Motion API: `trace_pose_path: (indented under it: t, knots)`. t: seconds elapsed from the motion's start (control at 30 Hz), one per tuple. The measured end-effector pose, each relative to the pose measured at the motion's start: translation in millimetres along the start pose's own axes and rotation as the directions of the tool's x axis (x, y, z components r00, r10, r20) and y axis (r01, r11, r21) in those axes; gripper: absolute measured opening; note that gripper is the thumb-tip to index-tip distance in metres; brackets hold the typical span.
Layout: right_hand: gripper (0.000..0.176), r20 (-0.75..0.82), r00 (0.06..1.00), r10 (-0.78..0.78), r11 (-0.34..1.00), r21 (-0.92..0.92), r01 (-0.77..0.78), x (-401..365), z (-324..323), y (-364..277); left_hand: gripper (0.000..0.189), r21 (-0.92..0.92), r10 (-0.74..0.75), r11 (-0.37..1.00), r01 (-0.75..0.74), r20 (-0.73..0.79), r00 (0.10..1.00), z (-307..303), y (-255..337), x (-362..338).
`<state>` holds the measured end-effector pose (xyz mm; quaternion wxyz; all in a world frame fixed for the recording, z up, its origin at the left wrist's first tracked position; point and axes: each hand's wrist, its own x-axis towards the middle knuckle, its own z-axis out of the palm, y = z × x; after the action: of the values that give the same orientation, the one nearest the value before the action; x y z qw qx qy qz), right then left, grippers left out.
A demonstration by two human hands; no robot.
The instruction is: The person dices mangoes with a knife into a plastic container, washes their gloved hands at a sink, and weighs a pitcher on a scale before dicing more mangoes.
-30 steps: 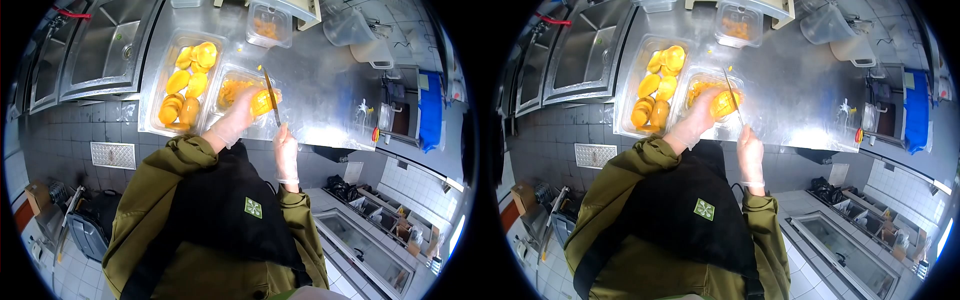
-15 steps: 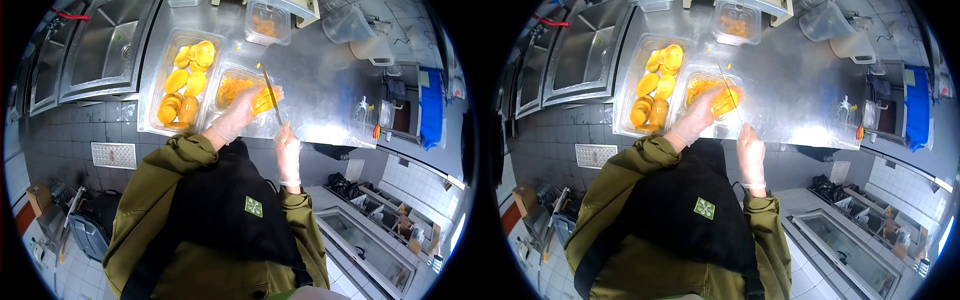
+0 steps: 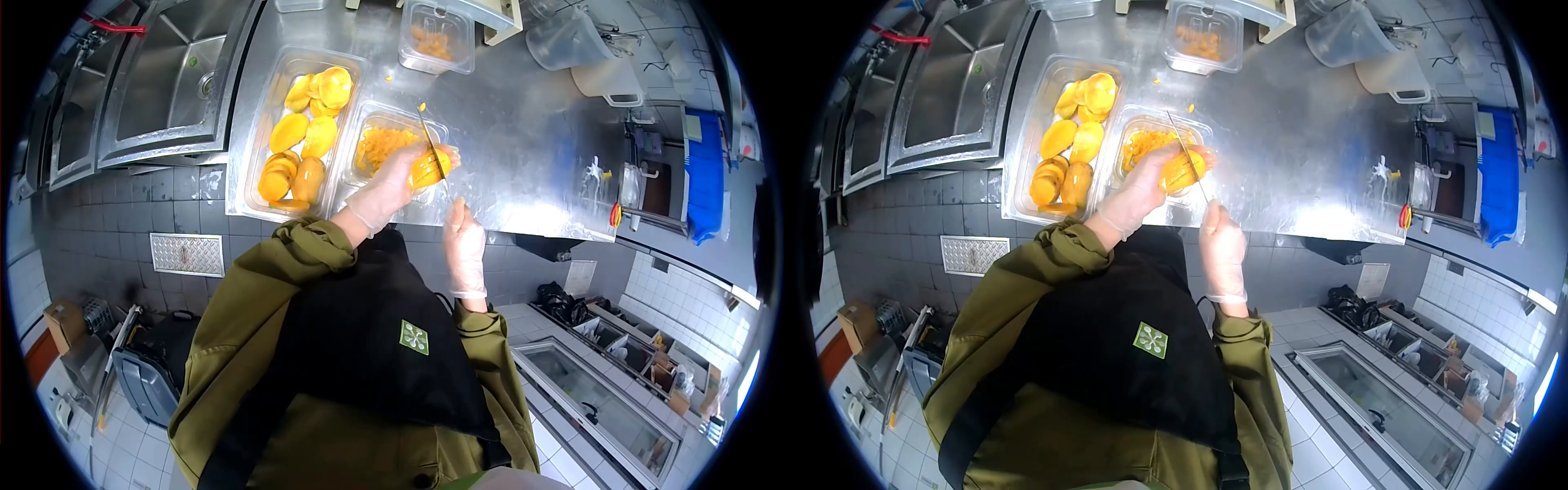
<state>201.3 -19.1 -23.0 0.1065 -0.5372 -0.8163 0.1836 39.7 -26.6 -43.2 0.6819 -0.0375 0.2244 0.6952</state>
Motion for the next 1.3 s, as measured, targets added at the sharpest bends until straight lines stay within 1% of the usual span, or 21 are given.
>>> trace_pose_path:
  t: [0.07, 0.2, 0.4, 0.5, 0.53, 0.57, 0.63, 0.67, 0.73, 0.8, 0.87, 0.9, 0.93, 1.0, 1.03, 1.1, 1.13, 1.2, 1.23, 1.27, 1.3]
  knots:
    - [0.037, 0.003, 1.000, 0.014, 1.000, 0.015, -0.014, -1, -3, 1, 0.034, 0.004, 0.000, 1.000, 0.000, 0.021, 1.000, 2, 1, 0]
    - [0.038, 0.005, 0.999, 0.042, 0.999, 0.018, -0.042, -2, -9, -1, 0.035, 0.007, -0.013, 1.000, 0.013, -0.001, 1.000, 6, 3, -1]
    - [0.037, -0.024, 0.998, 0.050, 0.996, -0.068, -0.052, 0, -5, -6, 0.035, 0.047, -0.011, 0.999, 0.011, 0.007, 1.000, 7, -1, -3]
    - [0.037, 0.023, 0.999, 0.045, 0.999, 0.029, -0.046, 1, 8, 9, 0.036, 0.082, 0.010, 0.997, -0.009, -0.011, 1.000, 6, 1, -4]
    - [0.036, 0.125, 0.985, 0.120, 0.941, 0.301, -0.153, 1, 9, 12, 0.036, 0.098, 0.028, 0.995, -0.028, 0.003, 1.000, 11, 4, -11]
    - [0.035, 0.245, 0.956, 0.161, 0.799, 0.536, -0.272, 0, 8, 16, 0.036, 0.114, 0.045, 0.992, -0.047, 0.015, 0.999, 13, 8, -15]
    - [0.033, 0.338, 0.925, 0.175, 0.596, 0.712, -0.373, 2, 4, 4, 0.036, 0.096, 0.085, 0.991, -0.089, 0.046, 0.995, 4, 5, -9]
    - [0.032, 0.303, 0.934, 0.187, 0.604, 0.714, -0.353, 4, 4, -8, 0.036, 0.087, 0.104, 0.990, -0.109, 0.066, 0.992, 2, 3, -6]
    - [0.030, 0.299, 0.930, 0.212, 0.529, 0.765, -0.367, 10, 4, -30, 0.036, 0.067, 0.135, 0.989, -0.133, -0.025, 0.991, 8, -2, -7]
    - [0.027, 0.299, 0.931, 0.209, 0.377, 0.854, -0.359, 13, 18, -40, 0.036, 0.073, 0.162, 0.985, -0.155, -0.108, 0.981, 8, -6, -6]
    - [0.019, 0.279, 0.936, 0.213, 0.350, 0.873, -0.340, 17, 28, -44, 0.035, 0.066, 0.184, 0.981, -0.180, -0.060, 0.981, 2, -7, -7]
    - [0.014, 0.269, 0.934, 0.234, 0.365, 0.866, -0.341, 18, 29, -45, 0.035, 0.062, 0.189, 0.980, -0.187, -0.035, 0.981, 0, -7, -8]
    - [0.011, 0.256, 0.931, 0.261, 0.376, 0.861, -0.343, 20, 29, -46, 0.034, 0.140, 0.215, 0.967, -0.213, 0.002, 0.977, -4, -7, -8]
    - [0.014, 0.322, 0.907, 0.270, 0.348, 0.846, -0.404, 25, 21, -46, 0.033, 0.297, 0.242, 0.919, -0.260, 0.096, 0.965, -14, 0, -8]
    - [0.017, 0.314, 0.920, 0.237, 0.387, 0.837, -0.385, 28, 18, -42, 0.031, 0.441, 0.219, 0.867, -0.231, 0.079, 0.972, -14, 7, -9]
    - [0.024, 0.295, 0.940, 0.170, 0.463, 0.818, -0.341, 32, 14, -33, 0.027, 0.690, 0.191, 0.704, -0.168, 0.044, 0.981, -13, 24, -7]
    - [0.025, 0.306, 0.945, 0.117, 0.515, 0.795, -0.321, 35, 11, -27, 0.025, 0.793, 0.247, 0.575, -0.200, 0.065, 0.967, -12, 27, -5]
    - [0.027, 0.329, 0.944, 0.019, 0.598, 0.753, -0.274, 38, 5, -21, 0.027, 0.951, 0.164, 0.268, -0.153, 0.111, 0.980, 0, 46, -13]
    - [0.027, 0.338, 0.941, -0.028, 0.629, 0.737, -0.246, 41, 4, -19, 0.028, 0.985, 0.120, 0.099, -0.138, 0.126, 0.985, 7, 55, -17]
    - [0.028, 0.348, 0.935, -0.075, 0.659, 0.720, -0.215, 41, 2, -18, 0.028, 0.983, 0.112, 0.042, -0.181, 0.175, 0.978, 6, 60, -15]
    - [0.029, 0.367, 0.926, -0.088, 0.641, 0.732, -0.229, 42, -3, -19, 0.029, 0.967, 0.055, 0.221, -0.126, 0.117, 0.992, 4, 62, -15]
